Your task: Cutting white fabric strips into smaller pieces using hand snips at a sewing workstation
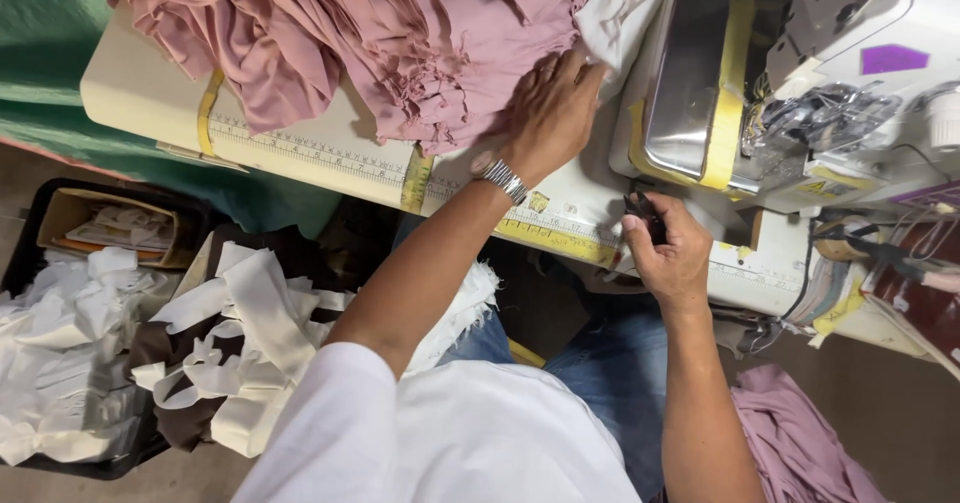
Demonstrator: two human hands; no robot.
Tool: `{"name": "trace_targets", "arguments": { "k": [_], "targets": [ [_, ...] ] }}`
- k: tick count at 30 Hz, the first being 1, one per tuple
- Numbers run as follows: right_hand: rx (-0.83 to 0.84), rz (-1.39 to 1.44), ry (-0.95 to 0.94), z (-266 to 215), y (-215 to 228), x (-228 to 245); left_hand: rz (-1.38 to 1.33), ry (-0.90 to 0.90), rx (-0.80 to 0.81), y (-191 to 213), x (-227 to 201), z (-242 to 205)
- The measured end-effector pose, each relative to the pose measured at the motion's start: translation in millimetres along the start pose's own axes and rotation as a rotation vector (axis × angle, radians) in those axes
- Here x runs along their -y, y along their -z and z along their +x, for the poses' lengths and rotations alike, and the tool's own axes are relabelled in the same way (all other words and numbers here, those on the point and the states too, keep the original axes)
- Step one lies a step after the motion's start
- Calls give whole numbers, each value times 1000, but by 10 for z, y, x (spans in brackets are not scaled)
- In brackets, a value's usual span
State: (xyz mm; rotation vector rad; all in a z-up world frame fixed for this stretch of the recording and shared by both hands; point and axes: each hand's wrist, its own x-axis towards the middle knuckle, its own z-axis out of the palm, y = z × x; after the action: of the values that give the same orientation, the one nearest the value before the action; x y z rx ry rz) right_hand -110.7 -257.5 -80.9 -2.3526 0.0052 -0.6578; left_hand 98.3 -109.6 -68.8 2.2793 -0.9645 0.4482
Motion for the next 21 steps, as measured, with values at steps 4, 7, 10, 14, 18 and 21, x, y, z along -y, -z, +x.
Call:
{"name": "trace_targets", "arguments": {
  "k": [4, 7, 10, 14, 18, 21],
  "targets": [
    [3, 5, -11, 11, 21, -29, -110, -13, 40, 93, -41, -153],
    [-68, 129, -42, -63, 110, 72, -642, -173, 124, 718, -225, -616],
    [-16, 88, -123, -168, 238, 345, -842, -106, 246, 1539, -403, -1099],
    [206, -35, -32, -296, 194, 713, -872, 153, 306, 1743, -292, -1707],
    [316, -105, 126, -286, -68, 1115, -987, 423, 284, 1721, -261, -2063],
    [298, -172, 205, -286, -296, 1132, -1061, 415, 258, 1804, -372, -2017]
  ]
}}
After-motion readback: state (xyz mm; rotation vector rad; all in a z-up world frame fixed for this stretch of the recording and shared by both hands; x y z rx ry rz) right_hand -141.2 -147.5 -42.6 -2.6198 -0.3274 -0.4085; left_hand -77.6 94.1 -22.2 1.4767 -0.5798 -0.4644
